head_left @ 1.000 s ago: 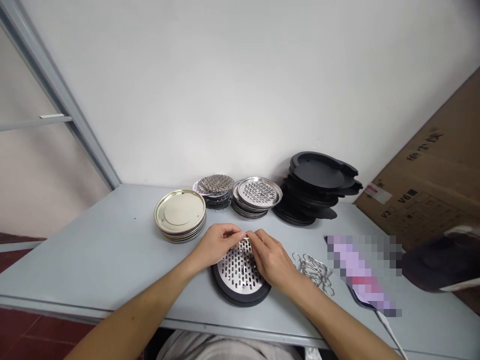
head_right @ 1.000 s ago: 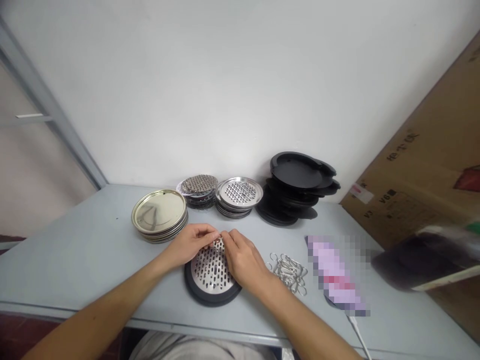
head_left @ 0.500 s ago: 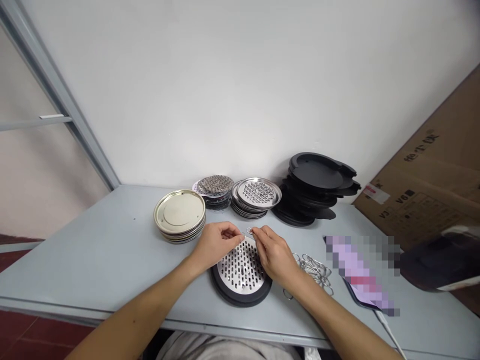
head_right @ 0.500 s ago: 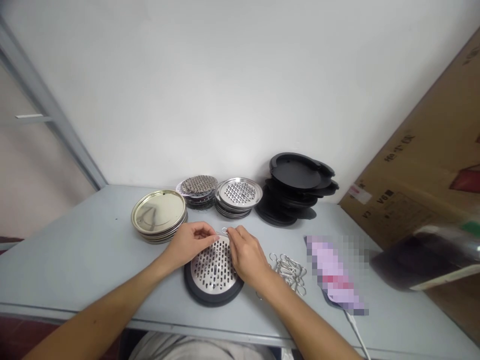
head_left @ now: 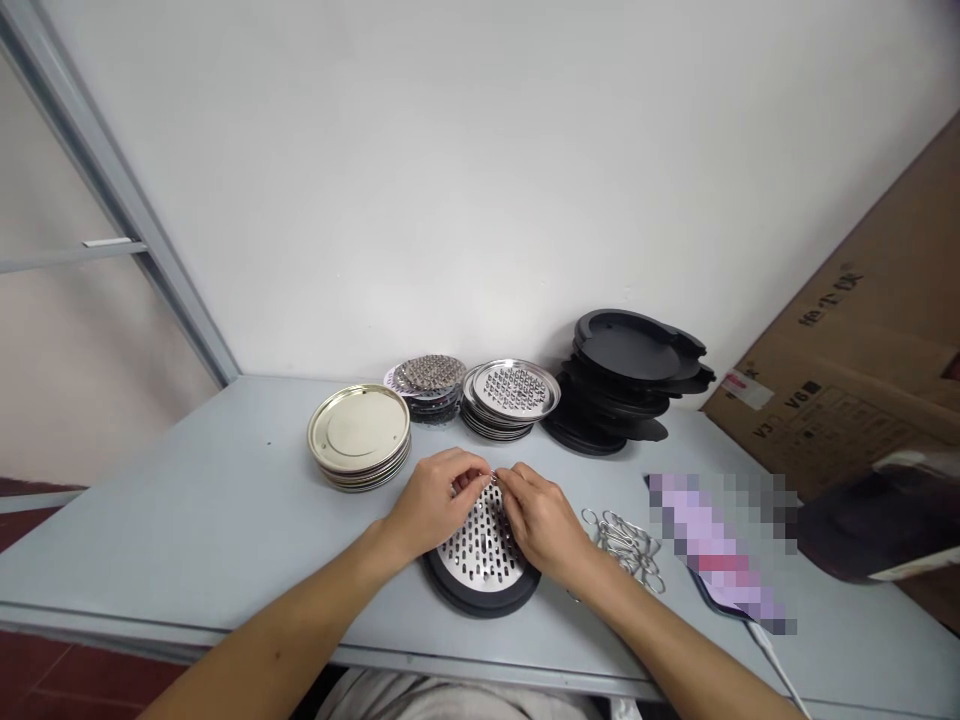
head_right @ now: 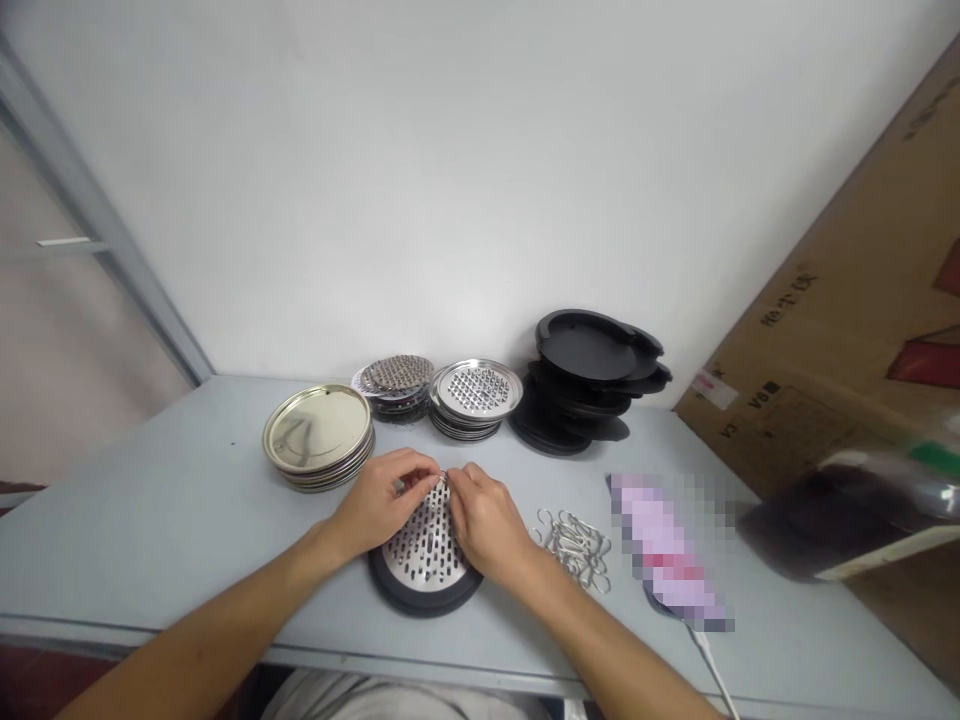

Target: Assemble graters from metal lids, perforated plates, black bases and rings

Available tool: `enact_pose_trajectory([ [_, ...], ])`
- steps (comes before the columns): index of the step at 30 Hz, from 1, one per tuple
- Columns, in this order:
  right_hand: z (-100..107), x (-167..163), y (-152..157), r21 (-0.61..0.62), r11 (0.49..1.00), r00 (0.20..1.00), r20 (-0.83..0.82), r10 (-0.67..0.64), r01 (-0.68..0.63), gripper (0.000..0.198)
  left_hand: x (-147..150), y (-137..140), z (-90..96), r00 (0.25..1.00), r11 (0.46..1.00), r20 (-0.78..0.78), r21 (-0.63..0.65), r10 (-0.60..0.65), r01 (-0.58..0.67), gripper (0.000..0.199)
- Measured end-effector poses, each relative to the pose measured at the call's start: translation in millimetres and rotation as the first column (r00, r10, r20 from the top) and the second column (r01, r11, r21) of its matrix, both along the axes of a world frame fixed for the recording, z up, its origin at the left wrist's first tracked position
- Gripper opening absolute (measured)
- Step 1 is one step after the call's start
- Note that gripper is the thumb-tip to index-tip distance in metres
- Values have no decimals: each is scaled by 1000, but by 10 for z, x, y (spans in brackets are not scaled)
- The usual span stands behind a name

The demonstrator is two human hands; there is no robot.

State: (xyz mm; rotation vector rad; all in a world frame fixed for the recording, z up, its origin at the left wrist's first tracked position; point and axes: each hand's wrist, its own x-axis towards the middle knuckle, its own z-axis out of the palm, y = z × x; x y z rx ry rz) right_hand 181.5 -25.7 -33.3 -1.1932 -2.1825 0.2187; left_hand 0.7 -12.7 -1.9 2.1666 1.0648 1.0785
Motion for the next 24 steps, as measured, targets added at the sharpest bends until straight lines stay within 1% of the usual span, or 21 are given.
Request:
enact_pose_trajectory([
  [4,29,-37,-19,-67,997,995,-96,20,-27,24,9,-21,-41,996,992,-89,123,25,-14,13],
  [7,73,-60,-27,-165,985,985,-171,21,-49,27,12,-32,-79,987,971,-159,239,31,9,15],
  [9,107,-64,-29,-245,967,974,-225,11,-68,29,10,-32,-93,980,952,-196,305,23,39,17],
  [11,142,-57,-32,-307,947,960,-279,2,-92,30,5,-23,-92,979,940,-203,337,24,46,18],
  [13,173,-46,-36,-332,937,949,-317,-1,-110,31,-4,-8,-82,984,946,-171,324,40,18,17],
  [16,200,-34,-35,-314,942,944,-329,7,-117,31,-21,29,-67,994,967,-96,252,59,-33,15],
  [18,198,-31,-25,-285,953,949,-316,9,-104,31,-35,63,-70,998,985,-34,163,60,-54,15],
  [21,183,-26,-2,-249,964,952,-307,10,-90,28,-58,126,-91,996,998,77,-56,45,-41,15],
  [23,178,-17,10,-241,967,950,-313,4,-83,26,-70,166,-110,988,975,151,-222,22,12,16],
  [24,178,-12,13,-239,968,948,-317,-1,-79,26,-73,181,-117,982,952,190,-304,12,47,18],
])
